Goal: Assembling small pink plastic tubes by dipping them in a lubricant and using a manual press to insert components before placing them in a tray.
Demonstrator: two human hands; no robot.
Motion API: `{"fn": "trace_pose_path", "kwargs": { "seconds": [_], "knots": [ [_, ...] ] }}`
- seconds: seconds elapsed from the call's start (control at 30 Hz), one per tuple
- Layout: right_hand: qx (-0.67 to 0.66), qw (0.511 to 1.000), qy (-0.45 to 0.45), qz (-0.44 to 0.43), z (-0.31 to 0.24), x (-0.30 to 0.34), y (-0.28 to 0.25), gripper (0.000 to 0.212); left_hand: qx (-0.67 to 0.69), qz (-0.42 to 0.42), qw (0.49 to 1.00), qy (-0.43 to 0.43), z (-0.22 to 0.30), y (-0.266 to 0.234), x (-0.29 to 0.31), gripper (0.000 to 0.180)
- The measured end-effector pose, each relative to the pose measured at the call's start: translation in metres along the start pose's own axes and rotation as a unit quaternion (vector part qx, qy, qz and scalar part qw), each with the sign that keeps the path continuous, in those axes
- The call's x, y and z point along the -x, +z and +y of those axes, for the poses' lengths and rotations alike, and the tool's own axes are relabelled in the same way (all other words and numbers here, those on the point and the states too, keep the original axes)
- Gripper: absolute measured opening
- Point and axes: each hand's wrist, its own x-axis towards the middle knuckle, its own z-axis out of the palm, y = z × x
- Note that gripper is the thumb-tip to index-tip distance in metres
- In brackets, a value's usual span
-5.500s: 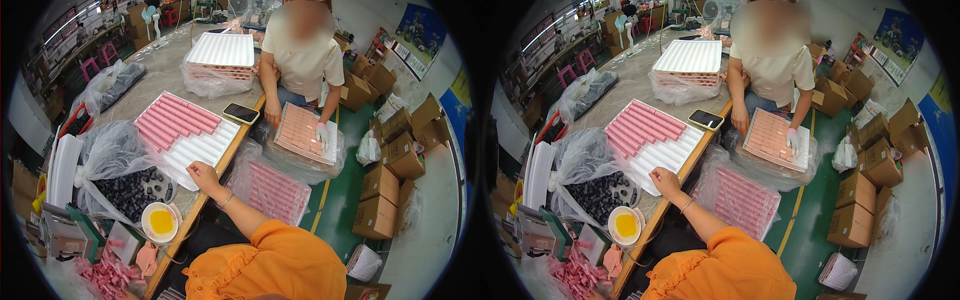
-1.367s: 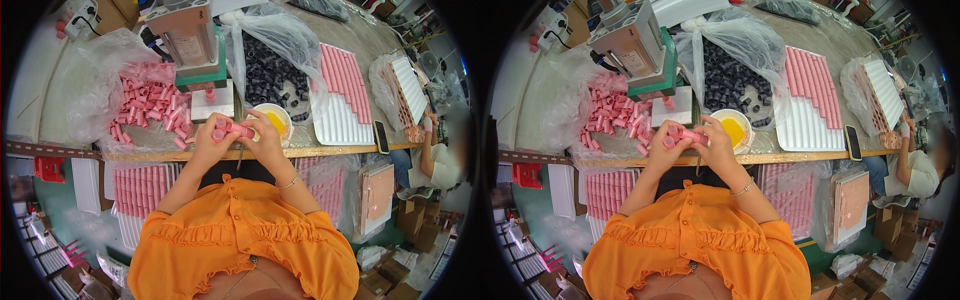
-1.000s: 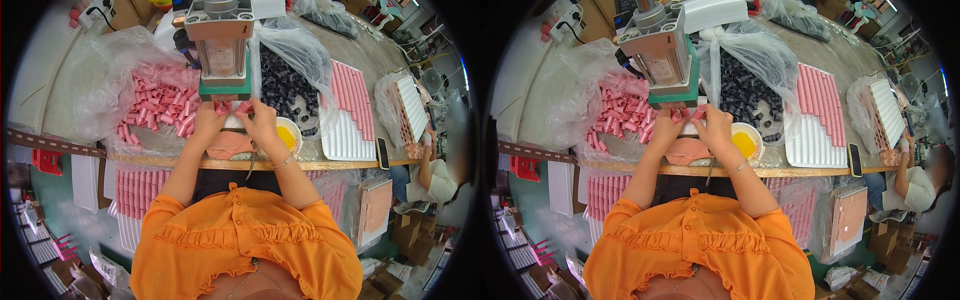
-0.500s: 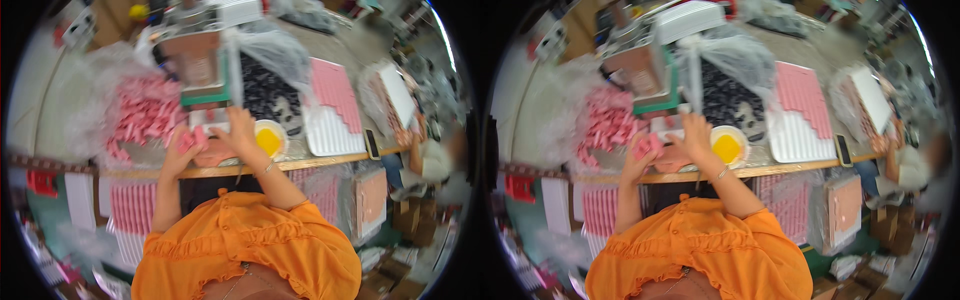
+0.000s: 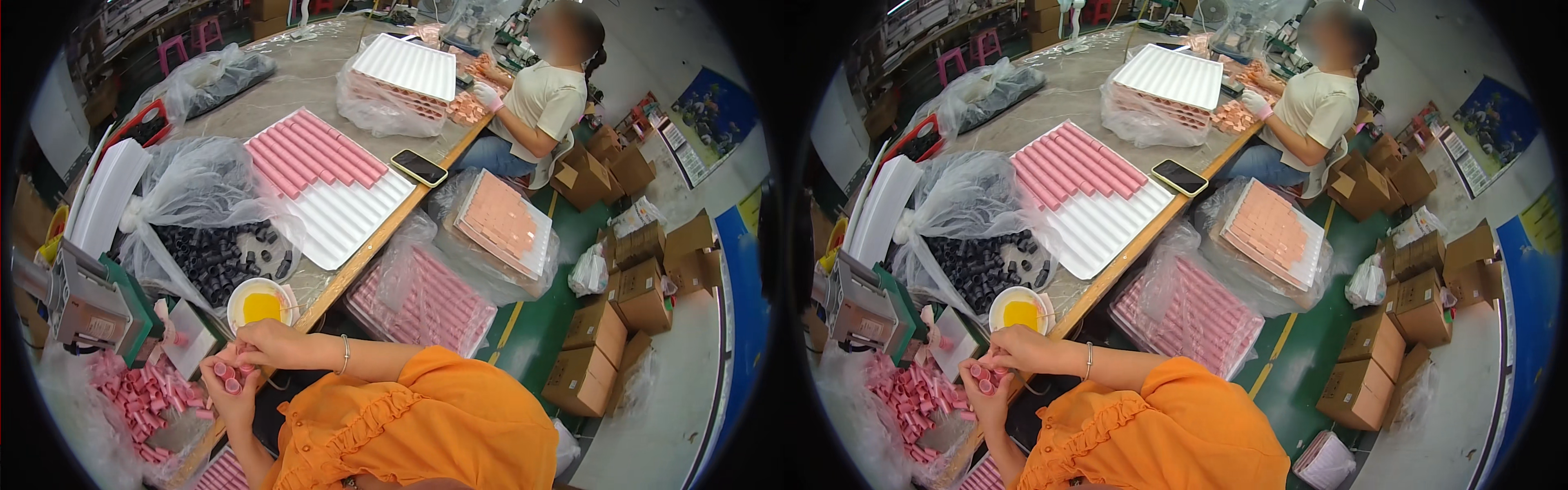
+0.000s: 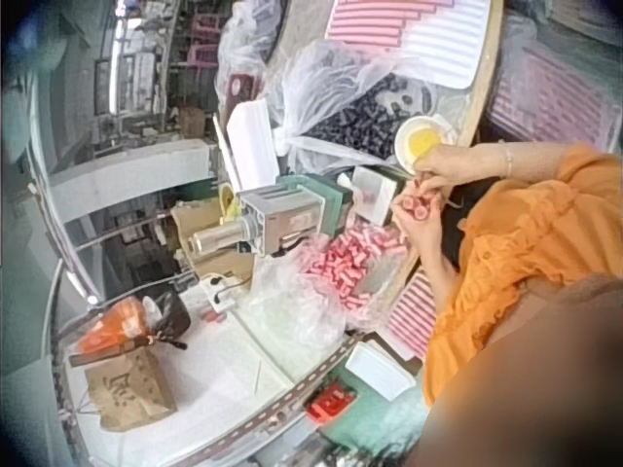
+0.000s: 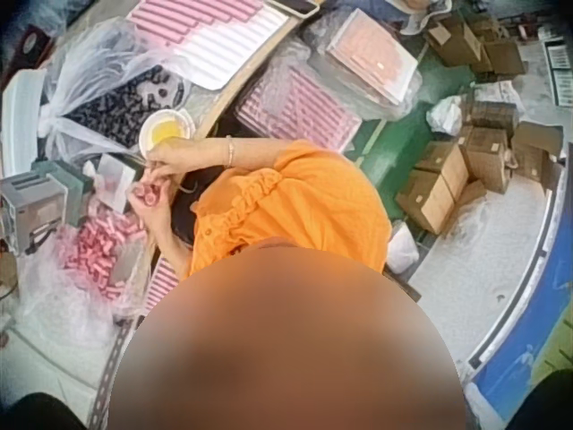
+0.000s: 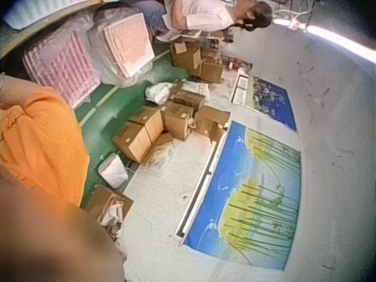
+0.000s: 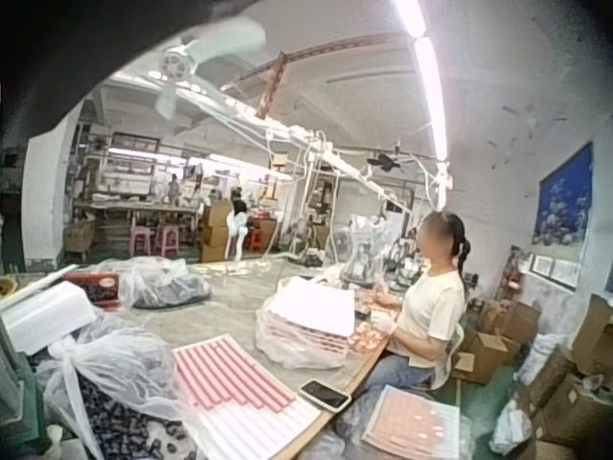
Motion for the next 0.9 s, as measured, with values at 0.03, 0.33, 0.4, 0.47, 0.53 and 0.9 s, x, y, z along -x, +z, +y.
{"fn": "trace_pose_path", "kwargs": {
  "seconds": [0.03,0.33,0.4,0.47,0.53,0.9],
  "knots": [
    [0.022,0.999,0.012,0.034,0.000,0.002,0.000,0.026,-0.037,0.035,0.998,0.023,0.007,0.006,0.000,0.051],
    [0.200,0.973,-0.023,0.113,0.006,0.008,-0.015,0.038,-0.074,0.051,0.995,0.040,0.037,0.039,0.005,0.044],
    [0.208,0.974,-0.024,0.090,0.007,0.006,-0.029,0.037,-0.016,0.041,0.999,0.018,0.036,0.041,0.005,0.044],
    [0.173,0.983,0.046,0.052,0.018,0.002,-0.042,0.041,0.041,0.030,0.999,-0.004,0.032,0.036,0.005,0.044],
    [0.141,0.976,0.062,0.153,0.041,-0.009,-0.065,0.036,0.024,0.024,0.999,0.037,0.019,0.019,0.007,0.042],
    [0.286,0.939,-0.035,0.188,0.168,-0.073,-0.116,0.032,0.190,0.132,0.960,-0.158,-0.234,-0.225,0.026,0.050]
  ]
}}
